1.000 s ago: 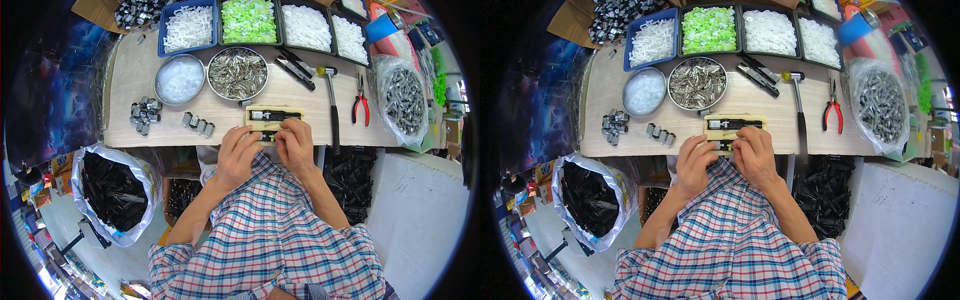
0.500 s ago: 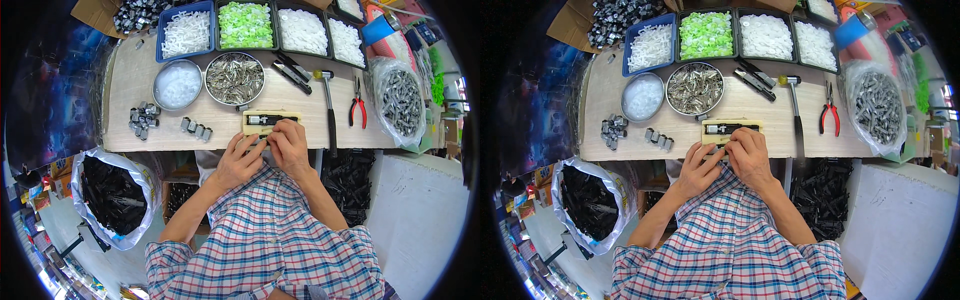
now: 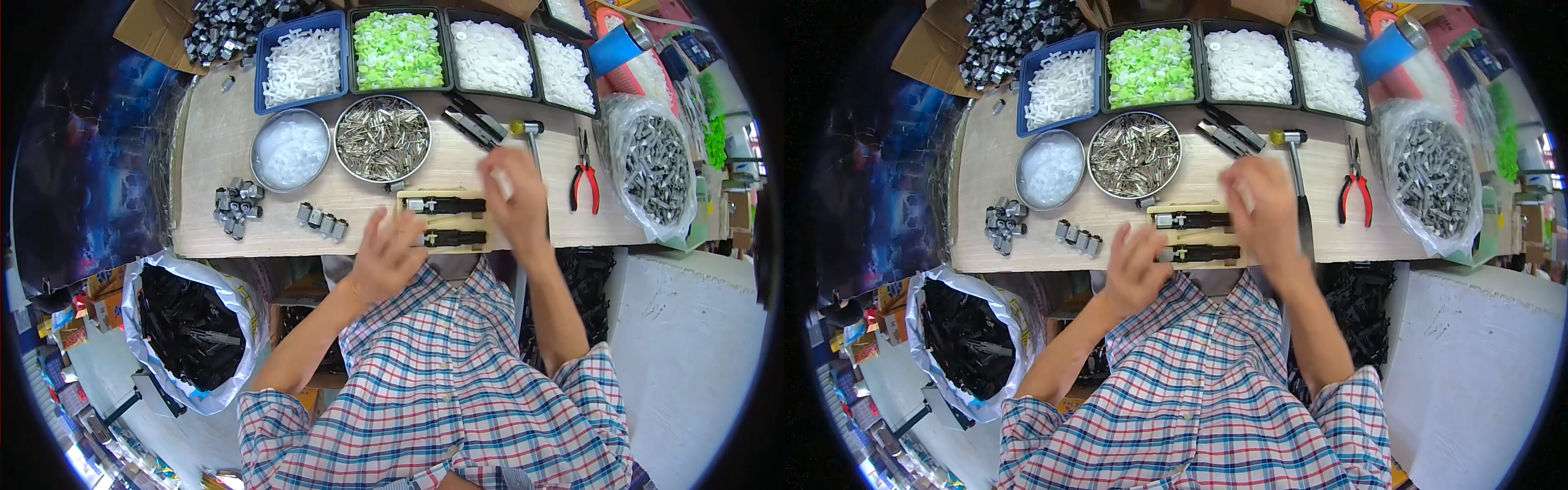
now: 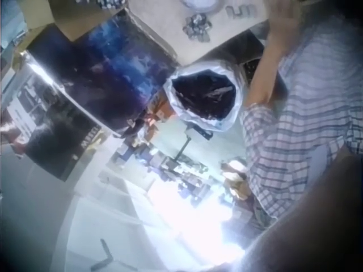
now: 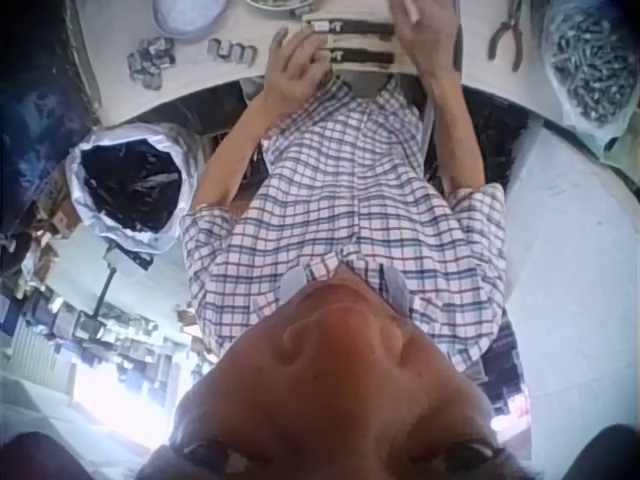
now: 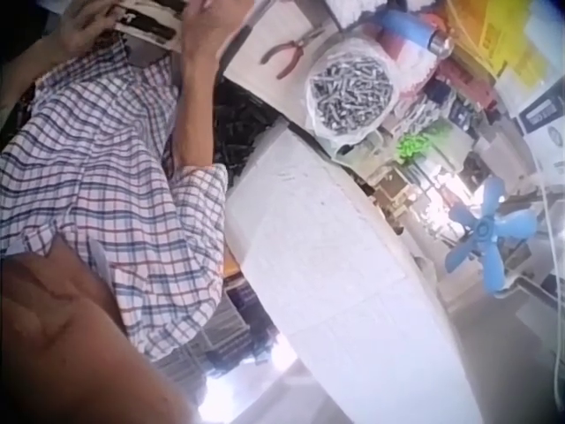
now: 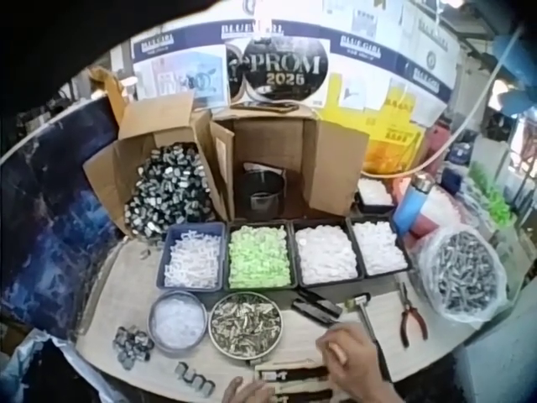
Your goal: Assembling small metal and plastic components at a workbench.
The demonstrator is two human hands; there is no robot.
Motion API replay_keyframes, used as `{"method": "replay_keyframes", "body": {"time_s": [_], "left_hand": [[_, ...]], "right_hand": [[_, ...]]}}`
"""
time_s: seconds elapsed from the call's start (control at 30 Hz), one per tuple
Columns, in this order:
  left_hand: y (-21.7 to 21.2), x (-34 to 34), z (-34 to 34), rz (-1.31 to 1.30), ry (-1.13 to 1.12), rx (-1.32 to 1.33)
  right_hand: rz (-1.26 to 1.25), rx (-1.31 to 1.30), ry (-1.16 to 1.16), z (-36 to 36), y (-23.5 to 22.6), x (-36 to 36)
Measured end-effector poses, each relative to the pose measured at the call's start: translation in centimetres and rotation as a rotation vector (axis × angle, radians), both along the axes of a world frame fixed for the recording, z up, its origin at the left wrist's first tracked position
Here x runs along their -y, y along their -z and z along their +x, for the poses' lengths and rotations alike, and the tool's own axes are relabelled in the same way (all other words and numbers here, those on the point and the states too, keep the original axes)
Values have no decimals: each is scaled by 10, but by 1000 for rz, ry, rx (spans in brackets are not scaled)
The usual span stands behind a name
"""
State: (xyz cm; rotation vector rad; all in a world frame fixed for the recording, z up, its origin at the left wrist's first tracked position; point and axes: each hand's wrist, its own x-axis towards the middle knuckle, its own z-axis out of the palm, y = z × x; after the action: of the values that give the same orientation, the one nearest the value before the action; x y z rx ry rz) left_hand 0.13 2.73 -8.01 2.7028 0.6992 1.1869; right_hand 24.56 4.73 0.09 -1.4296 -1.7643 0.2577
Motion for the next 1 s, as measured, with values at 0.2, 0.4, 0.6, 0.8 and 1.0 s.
{"method": "replay_keyframes", "body": {"time_s": [0.2, 0.4, 0.6, 0.8, 1.0], "left_hand": [[-39, -89, 42, -236, -364, 104], [-28, -104, 53, -294, -496, 19], [-24, -104, 51, -290, -489, 51], [-19, -107, 49, -278, -472, 36], [-21, -106, 43, -251, -416, 172]], "right_hand": [[154, 213, 255, 56, 6, -110], [107, 451, 260, 57, 15, -142], [61, 417, 211, 60, 16, -151], [187, 401, 211, 62, 17, -151], [266, 394, 211, 62, 22, -145]]}}
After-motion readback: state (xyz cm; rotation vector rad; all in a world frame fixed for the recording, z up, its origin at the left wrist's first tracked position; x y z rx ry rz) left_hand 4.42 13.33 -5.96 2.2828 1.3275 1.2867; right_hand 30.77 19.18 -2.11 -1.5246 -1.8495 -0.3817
